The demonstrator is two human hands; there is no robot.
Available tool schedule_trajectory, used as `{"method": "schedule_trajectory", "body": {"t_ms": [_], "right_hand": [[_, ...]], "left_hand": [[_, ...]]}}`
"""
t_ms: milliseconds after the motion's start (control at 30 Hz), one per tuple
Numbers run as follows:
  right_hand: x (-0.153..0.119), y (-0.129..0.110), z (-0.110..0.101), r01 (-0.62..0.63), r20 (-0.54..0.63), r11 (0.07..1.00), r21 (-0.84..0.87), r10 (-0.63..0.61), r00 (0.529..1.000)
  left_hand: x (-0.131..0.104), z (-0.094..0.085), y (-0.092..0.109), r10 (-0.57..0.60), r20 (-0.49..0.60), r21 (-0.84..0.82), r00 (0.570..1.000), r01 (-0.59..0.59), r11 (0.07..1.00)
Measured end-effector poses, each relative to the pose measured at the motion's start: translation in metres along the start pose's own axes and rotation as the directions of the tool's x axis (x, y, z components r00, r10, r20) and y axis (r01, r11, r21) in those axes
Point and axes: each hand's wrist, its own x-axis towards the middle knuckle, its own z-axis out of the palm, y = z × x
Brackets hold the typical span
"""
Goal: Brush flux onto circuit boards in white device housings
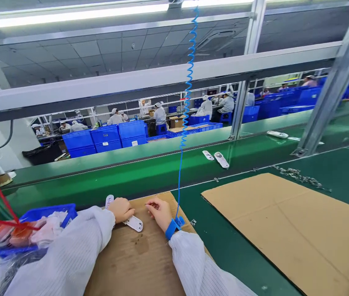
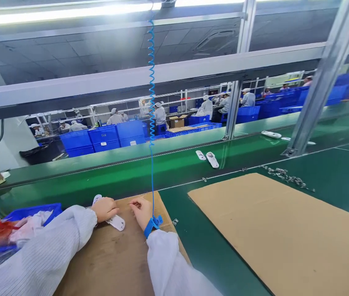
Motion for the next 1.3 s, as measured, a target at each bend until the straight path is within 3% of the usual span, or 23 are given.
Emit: {"method": "schedule_trajectory", "body": {"t_ms": [133,367,567,700,933,1200,1300], "right_hand": [[-0.013,-0.014,0.001,0.147,0.178,0.988,-0.055,-0.135,0.975],[-0.03,-0.031,0.002,0.431,0.421,0.891,-0.145,-0.339,0.841],[-0.034,-0.013,0.008,0.673,0.535,0.679,-0.293,-0.466,0.704],[-0.031,-0.01,0.011,0.741,0.603,0.583,-0.333,-0.473,0.643],[-0.027,-0.014,0.006,0.786,0.625,0.59,-0.185,-0.546,0.558],[-0.028,-0.014,0.005,0.873,0.702,0.383,-0.3,-0.531,0.474],[-0.027,-0.016,0.004,0.886,0.746,0.352,-0.303,-0.491,0.45]], "left_hand": [[0.015,0.007,0.001,-0.053,0.084,-0.001,0.995,0.054,0.999],[0.025,0.002,-0.001,-0.018,0.172,0.021,0.985,0.015,1.0],[0.021,0.0,0.0,0.017,0.175,0.023,0.984,-0.021,1.0],[0.02,-0.003,0.001,0.027,0.184,0.03,0.983,-0.033,0.999],[0.018,-0.008,0.002,0.035,0.228,0.082,0.973,-0.055,0.995],[0.017,-0.009,0.002,0.041,0.234,0.114,0.971,-0.07,0.991],[0.017,-0.008,0.002,0.044,0.237,0.116,0.97,-0.073,0.991]]}}
